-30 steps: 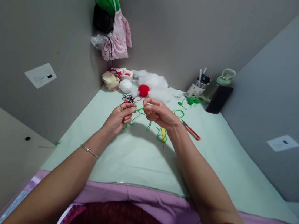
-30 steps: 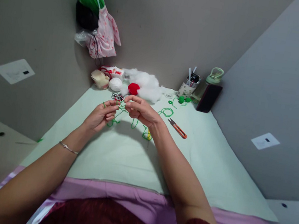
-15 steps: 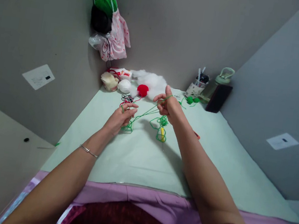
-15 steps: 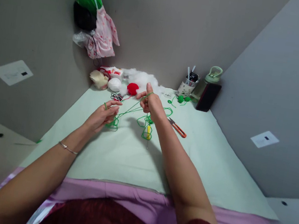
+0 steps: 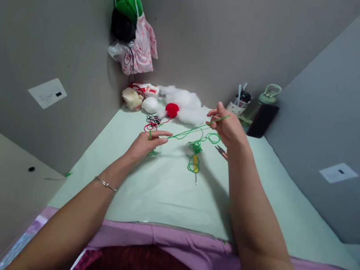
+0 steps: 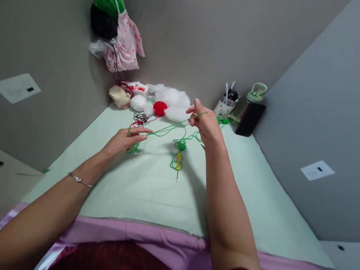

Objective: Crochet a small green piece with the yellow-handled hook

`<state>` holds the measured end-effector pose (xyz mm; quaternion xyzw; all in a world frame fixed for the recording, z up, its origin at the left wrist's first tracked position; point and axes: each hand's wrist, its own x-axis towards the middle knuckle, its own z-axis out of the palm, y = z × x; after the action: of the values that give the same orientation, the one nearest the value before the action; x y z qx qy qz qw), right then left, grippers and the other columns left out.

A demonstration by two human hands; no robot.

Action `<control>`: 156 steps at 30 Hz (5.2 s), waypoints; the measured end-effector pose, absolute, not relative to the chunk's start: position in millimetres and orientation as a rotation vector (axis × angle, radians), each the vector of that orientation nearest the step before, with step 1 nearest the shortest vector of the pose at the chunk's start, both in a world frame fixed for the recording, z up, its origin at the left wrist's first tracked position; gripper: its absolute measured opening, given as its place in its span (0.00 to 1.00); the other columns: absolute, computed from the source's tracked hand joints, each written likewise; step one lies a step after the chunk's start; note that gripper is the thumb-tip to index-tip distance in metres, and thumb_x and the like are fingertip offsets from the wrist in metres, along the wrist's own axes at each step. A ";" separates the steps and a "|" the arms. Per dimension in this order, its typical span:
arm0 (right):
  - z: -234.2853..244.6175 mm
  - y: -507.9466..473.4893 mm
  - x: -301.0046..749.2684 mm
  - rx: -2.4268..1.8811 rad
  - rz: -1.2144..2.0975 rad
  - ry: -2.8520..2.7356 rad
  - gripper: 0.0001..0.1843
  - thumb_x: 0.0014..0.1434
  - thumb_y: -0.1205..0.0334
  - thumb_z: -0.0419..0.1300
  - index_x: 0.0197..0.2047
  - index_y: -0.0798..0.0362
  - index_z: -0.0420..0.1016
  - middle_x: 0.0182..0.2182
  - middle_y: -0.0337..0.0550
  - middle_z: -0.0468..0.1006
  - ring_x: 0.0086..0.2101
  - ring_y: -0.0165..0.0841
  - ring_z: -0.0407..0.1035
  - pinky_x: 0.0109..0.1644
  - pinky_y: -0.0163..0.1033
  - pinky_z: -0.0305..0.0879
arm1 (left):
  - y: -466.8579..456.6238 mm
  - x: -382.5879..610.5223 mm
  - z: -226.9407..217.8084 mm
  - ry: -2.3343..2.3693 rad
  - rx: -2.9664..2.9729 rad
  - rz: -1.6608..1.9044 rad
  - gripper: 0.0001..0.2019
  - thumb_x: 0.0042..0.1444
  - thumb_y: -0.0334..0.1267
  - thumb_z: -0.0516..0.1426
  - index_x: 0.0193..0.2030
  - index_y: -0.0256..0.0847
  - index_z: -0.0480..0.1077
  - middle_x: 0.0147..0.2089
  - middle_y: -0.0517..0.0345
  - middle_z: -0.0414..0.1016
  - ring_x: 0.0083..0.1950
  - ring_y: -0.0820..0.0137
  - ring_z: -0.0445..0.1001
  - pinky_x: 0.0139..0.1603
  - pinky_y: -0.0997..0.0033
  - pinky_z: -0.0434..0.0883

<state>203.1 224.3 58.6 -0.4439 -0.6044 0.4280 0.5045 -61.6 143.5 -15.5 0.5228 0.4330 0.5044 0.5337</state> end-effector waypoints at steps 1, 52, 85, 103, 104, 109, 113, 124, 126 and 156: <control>57.5 224.9 204.1 -1.091 0.946 -1.473 0.35 0.52 0.23 0.65 0.27 0.51 0.74 0.15 0.31 0.58 0.19 0.27 0.54 0.28 0.38 0.54 | 143.4 -62.6 -15.6 1.028 1.246 1.185 0.13 0.52 0.43 0.70 0.44 0.43 0.86 0.17 0.70 0.49 0.20 0.76 0.45 0.22 0.71 0.42; 61.5 229.1 242.1 -1.282 0.662 -1.619 0.18 0.55 0.66 0.57 0.49 0.55 0.79 0.43 0.57 0.84 0.34 0.39 0.76 0.39 0.46 0.70 | 143.3 -56.7 -15.7 0.952 1.052 1.197 0.13 0.43 0.45 0.72 0.30 0.38 0.78 0.28 0.61 0.71 0.28 0.76 0.64 0.28 0.76 0.61; 44.4 219.6 189.1 -1.070 0.734 -1.748 0.11 0.61 0.55 0.65 0.46 0.47 0.83 0.32 0.40 0.83 0.28 0.32 0.65 0.35 0.41 0.66 | 140.8 -53.7 -13.8 0.954 1.148 1.076 0.12 0.49 0.45 0.67 0.28 0.39 0.72 0.26 0.62 0.70 0.24 0.77 0.59 0.26 0.75 0.56; 57.2 184.3 151.3 -0.993 0.809 -2.130 0.08 0.55 0.59 0.64 0.30 0.53 0.80 0.29 0.42 0.79 0.34 0.34 0.69 0.42 0.41 0.62 | 142.1 -55.1 -13.2 0.887 1.110 1.089 0.14 0.49 0.45 0.69 0.37 0.37 0.80 0.36 0.53 0.81 0.21 0.81 0.59 0.23 0.74 0.56; 57.9 184.4 151.5 -0.988 0.817 -2.122 0.07 0.54 0.59 0.64 0.30 0.53 0.80 0.30 0.42 0.79 0.33 0.34 0.69 0.42 0.42 0.62 | 142.6 -56.3 -13.0 0.894 1.093 1.128 0.14 0.49 0.44 0.69 0.39 0.37 0.81 0.38 0.52 0.82 0.20 0.82 0.58 0.22 0.74 0.55; 58.7 196.3 166.0 -1.014 0.794 -1.920 0.05 0.52 0.60 0.66 0.28 0.52 0.79 0.27 0.40 0.77 0.31 0.33 0.67 0.38 0.41 0.62 | 145.4 -65.3 -9.5 0.933 0.995 1.322 0.09 0.49 0.38 0.66 0.37 0.37 0.80 0.33 0.59 0.76 0.20 0.83 0.53 0.22 0.75 0.54; 63.8 215.6 198.1 -0.953 0.862 -1.342 0.05 0.52 0.66 0.68 0.27 0.51 0.76 0.22 0.36 0.71 0.24 0.28 0.64 0.31 0.37 0.63 | 146.3 -66.2 -9.8 0.947 0.983 1.328 0.07 0.47 0.35 0.65 0.34 0.36 0.79 0.29 0.62 0.72 0.20 0.83 0.55 0.22 0.75 0.55; 101.2 213.6 294.4 -0.694 0.428 -0.405 0.27 0.70 0.74 0.44 0.22 0.48 0.69 0.22 0.30 0.80 0.25 0.24 0.79 0.30 0.31 0.70 | 149.3 -65.4 -17.0 1.027 0.950 1.373 0.08 0.46 0.36 0.65 0.34 0.36 0.80 0.31 0.59 0.75 0.22 0.80 0.63 0.24 0.76 0.61; 101.5 209.2 310.5 -0.652 0.336 -0.347 0.28 0.69 0.75 0.48 0.20 0.48 0.71 0.23 0.31 0.82 0.29 0.24 0.81 0.31 0.32 0.69 | 151.4 -66.9 -19.4 1.036 0.936 1.394 0.08 0.46 0.37 0.65 0.34 0.36 0.79 0.31 0.59 0.75 0.22 0.80 0.63 0.24 0.76 0.61; 21.1 185.4 129.5 -1.070 0.617 -2.335 0.03 0.57 0.67 0.64 0.32 0.53 0.79 0.30 0.40 0.78 0.30 0.31 0.66 0.37 0.37 0.55 | 147.0 -60.6 -12.2 0.963 0.898 1.342 0.07 0.46 0.35 0.65 0.32 0.36 0.79 0.28 0.61 0.74 0.22 0.80 0.64 0.24 0.79 0.64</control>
<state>129.5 185.4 21.1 -0.3924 -0.8565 0.2263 0.2474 -60.6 147.0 -12.2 0.3857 0.4138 0.5763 0.5898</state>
